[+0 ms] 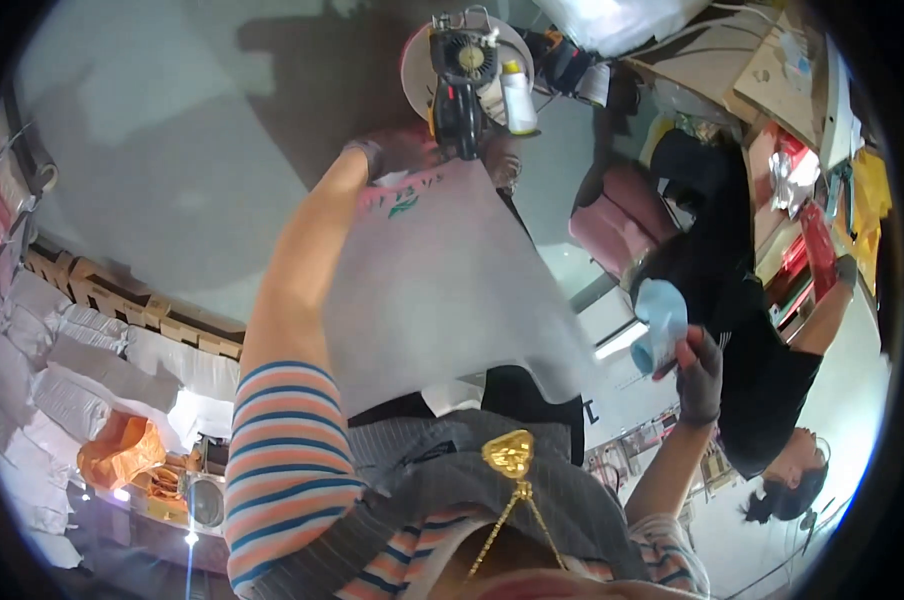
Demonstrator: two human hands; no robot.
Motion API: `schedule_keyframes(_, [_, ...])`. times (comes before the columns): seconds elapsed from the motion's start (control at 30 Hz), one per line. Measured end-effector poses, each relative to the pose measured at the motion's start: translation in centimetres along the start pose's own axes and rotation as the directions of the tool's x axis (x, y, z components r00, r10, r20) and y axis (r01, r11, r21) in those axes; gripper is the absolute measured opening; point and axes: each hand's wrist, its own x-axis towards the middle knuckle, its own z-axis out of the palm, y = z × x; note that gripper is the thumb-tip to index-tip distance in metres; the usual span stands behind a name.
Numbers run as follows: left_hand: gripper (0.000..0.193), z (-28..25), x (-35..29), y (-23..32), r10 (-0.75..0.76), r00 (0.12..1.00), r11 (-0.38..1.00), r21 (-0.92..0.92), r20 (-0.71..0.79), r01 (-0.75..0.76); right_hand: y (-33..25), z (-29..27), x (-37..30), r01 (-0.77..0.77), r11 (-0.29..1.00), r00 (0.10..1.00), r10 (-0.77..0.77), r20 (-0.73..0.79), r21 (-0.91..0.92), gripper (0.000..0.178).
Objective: Packaging red items into bags and feeding wooden sticks into a processing machine on an assembly line.
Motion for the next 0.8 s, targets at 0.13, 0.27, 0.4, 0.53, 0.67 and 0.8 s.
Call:
schedule_keyframes(0.13, [0.032,-12.6,-5.7,6.0,0.095,0.994,0.787,-0.607,-0.053,-0.107,-4.6,-1.7,0.7,0.313,0.949,0.943,-0.305,-0.135,0.042,0.024])
schedule_keyframes(0.27, [0.041,-21.2,-17.5,-0.8,-0.146,0.934,0.878,-0.477,-0.327,-0.030,-14.7,-1.7,7.4,0.527,0.726,0.545,-0.687,-0.480,-0.441,0.042])
schedule_keyframes(0.4, [0.048,-20.9,-30.2,-0.3,-0.326,0.851,0.561,-0.809,-0.412,-0.176,-21.5,-8.2,16.8,0.239,0.365,0.241,-0.920,-0.309,-0.900,0.053])
schedule_keyframes(0.53, [0.044,-14.4,-39.1,1.8,-0.457,0.834,0.714,-0.687,-0.310,0.136,-22.1,-11.2,20.7,0.204,0.275,0.359,-0.914,-0.190,-0.939,0.064])
schedule_keyframes(0.67, [0.032,-7.8,-40.5,11.3,-0.415,0.852,0.506,-0.859,-0.319,-0.075,-19.4,-8.8,9.3,0.527,0.490,0.354,-0.869,-0.345,-0.694,0.058])
schedule_keyframes(0.8, [0.026,-4.8,-38.2,24.8,-0.298,0.899,0.730,-0.684,-0.322,-0.003,-3.5,-8.6,3.0,0.591,0.525,0.494,-0.836,-0.239,-0.612,0.035])
